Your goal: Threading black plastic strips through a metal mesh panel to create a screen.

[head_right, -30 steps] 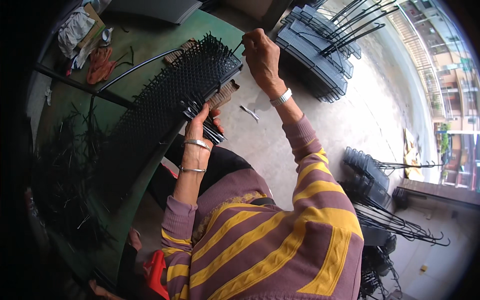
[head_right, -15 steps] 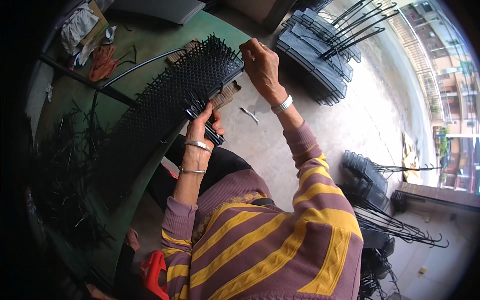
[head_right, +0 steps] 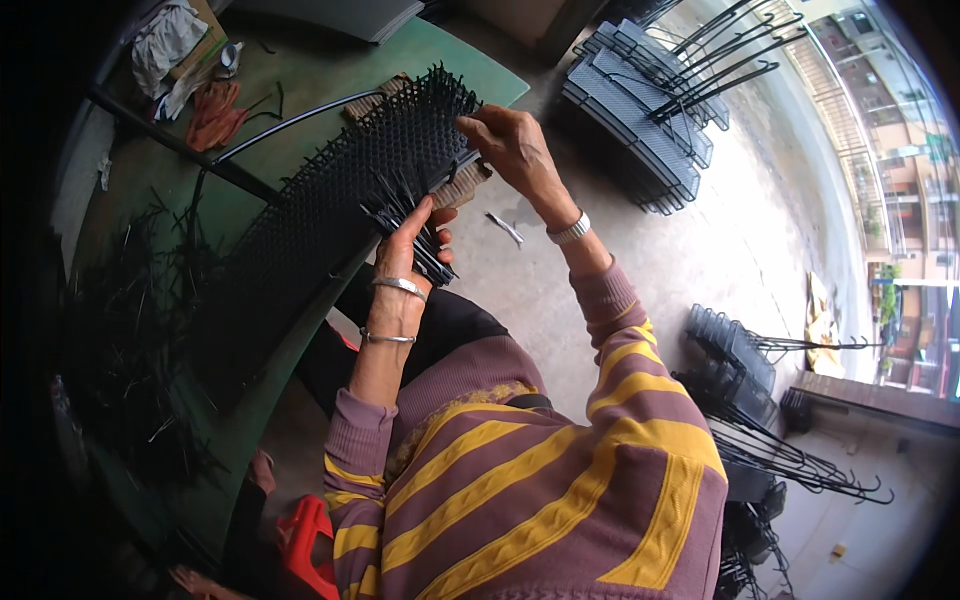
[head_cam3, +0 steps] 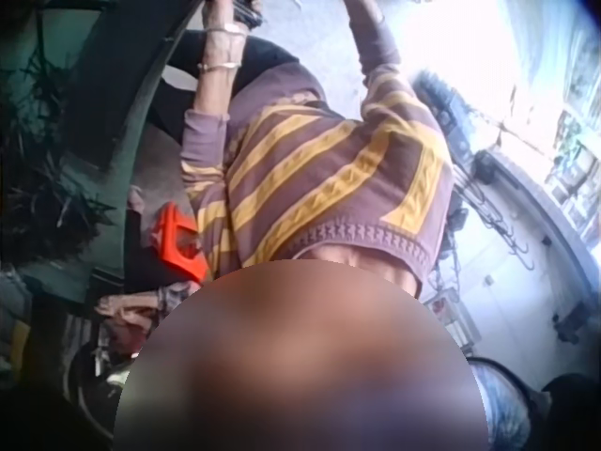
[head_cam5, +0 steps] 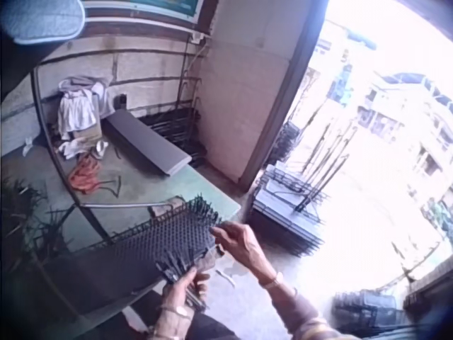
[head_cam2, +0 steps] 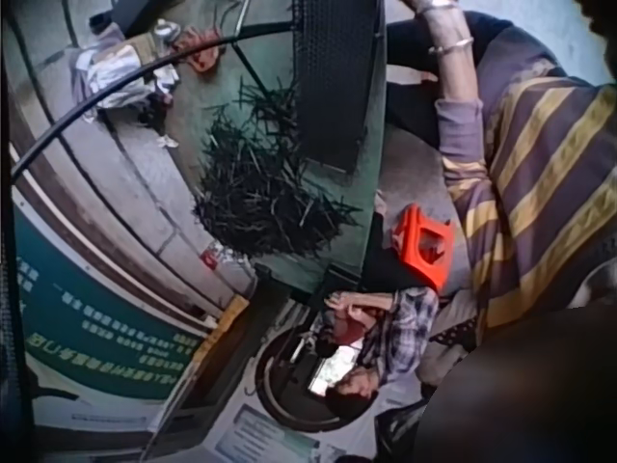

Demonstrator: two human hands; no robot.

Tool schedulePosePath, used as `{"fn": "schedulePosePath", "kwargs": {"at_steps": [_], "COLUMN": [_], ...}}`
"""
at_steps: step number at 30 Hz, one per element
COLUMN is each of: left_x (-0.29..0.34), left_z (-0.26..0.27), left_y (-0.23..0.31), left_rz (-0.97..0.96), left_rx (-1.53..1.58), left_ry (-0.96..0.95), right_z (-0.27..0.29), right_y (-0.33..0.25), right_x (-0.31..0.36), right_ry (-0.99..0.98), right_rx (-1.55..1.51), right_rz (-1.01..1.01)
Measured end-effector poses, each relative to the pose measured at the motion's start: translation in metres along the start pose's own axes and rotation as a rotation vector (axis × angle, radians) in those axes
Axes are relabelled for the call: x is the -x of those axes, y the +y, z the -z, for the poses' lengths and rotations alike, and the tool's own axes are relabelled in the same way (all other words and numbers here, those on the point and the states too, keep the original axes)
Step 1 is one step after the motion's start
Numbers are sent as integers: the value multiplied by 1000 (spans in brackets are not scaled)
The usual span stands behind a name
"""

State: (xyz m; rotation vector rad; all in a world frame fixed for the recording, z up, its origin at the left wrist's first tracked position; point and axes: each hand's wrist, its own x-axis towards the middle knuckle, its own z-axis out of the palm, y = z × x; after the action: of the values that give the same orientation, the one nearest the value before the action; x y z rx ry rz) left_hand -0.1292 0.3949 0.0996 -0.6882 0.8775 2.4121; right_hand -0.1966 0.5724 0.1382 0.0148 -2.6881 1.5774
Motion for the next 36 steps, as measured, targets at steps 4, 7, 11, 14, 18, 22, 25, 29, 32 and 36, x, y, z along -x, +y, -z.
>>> {"fn": "schedulePosePath", "kwargs": {"at_steps": [4, 7, 11, 14, 18, 22, 25, 29, 32, 36], "left_x": [3, 5, 6, 3, 0, -12, -15, -26, -33, -33], "left_z": [0, 0, 4, 8, 6, 17, 15, 21, 26, 22], "left_y": [2, 3, 5, 6, 8, 11, 9, -1, -8, -9], "left_rz": [-17, -26, -45, -61, -33, 34, 37, 109, 125, 113], "left_rx": [-103, -147, -203, -255, -261, -65, 5, 113, 147, 155], "left_ry": [17, 16, 22, 50, 35, -9, -2, -21, -28, 7], "right_z": [-17, -16, -15, -15, -9, 1, -2, -16, -23, -29], "right_y": [-13, -15, -15, -17, -15, -31, -35, -25, -15, -9], "right_x": [14, 11, 7, 4, -3, -11, -24, -56, -74, -80], "right_ry": [-384, -405, -509, -533, -533, -341, 22, 215, 265, 255], "right_rx": [-245, -225, -345, -385, -313, -340, -197, -64, 141, 179], "right_rz": [86, 18, -35, -61, -30, 87, 253, 451, 543, 550]}}
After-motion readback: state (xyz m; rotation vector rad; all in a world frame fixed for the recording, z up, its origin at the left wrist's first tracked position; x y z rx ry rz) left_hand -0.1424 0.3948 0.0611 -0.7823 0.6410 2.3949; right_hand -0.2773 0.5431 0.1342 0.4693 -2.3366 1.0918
